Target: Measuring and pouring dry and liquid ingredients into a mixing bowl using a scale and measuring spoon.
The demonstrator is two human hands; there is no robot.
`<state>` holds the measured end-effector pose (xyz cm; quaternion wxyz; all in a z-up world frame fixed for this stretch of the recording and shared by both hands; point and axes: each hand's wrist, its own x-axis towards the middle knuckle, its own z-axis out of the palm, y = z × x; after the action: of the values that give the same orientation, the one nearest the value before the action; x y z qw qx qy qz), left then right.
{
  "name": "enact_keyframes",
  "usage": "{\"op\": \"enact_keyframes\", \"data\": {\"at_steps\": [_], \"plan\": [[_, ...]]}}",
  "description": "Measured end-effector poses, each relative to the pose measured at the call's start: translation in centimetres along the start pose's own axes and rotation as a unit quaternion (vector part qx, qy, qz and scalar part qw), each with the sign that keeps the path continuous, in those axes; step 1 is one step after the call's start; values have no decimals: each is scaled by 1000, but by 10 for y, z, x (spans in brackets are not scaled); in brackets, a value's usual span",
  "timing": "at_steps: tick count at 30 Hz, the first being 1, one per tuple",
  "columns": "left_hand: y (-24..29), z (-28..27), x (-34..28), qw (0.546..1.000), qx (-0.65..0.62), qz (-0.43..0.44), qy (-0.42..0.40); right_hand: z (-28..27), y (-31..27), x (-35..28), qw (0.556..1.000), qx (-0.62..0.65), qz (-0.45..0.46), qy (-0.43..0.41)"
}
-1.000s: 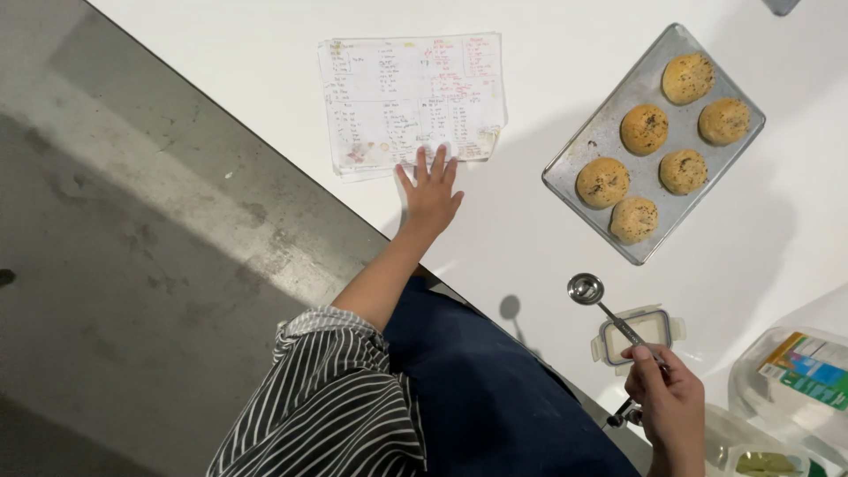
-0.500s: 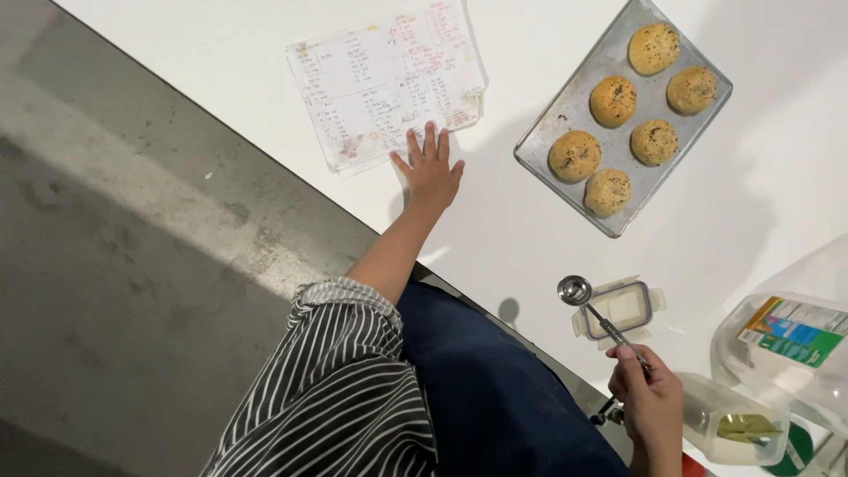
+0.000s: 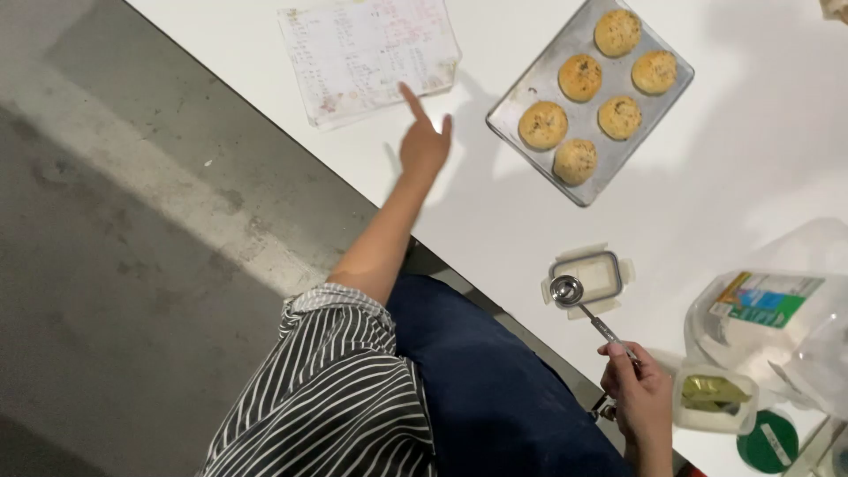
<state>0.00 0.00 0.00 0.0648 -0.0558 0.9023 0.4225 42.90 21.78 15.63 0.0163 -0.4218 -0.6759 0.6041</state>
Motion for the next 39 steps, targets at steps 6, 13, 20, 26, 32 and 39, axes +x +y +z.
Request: {"op": "enact_keyframes", "data": {"at_steps": [6,13,20,26,32,39], "plan": [[58,74,-161,959,-33,225,-167,-49,29,-22,999,-23,-1,34],[72,130,-281,820,-98,454,-335,-108,59,-71,982,48,-30,178],[141,93,-340,776,-58,431,-457,-180,99,-112,909,114,-157,370],[155,138,-366,691,-68,604,-391,-192,103,-114,886,-146,-120,423],[191,184,-405,682,-5,618,-390,-186,90,-63,884,-146,-70,439],[180,223,-404,671,-4,633,-386,-166,90,5,877,-216,-49,427]]}}
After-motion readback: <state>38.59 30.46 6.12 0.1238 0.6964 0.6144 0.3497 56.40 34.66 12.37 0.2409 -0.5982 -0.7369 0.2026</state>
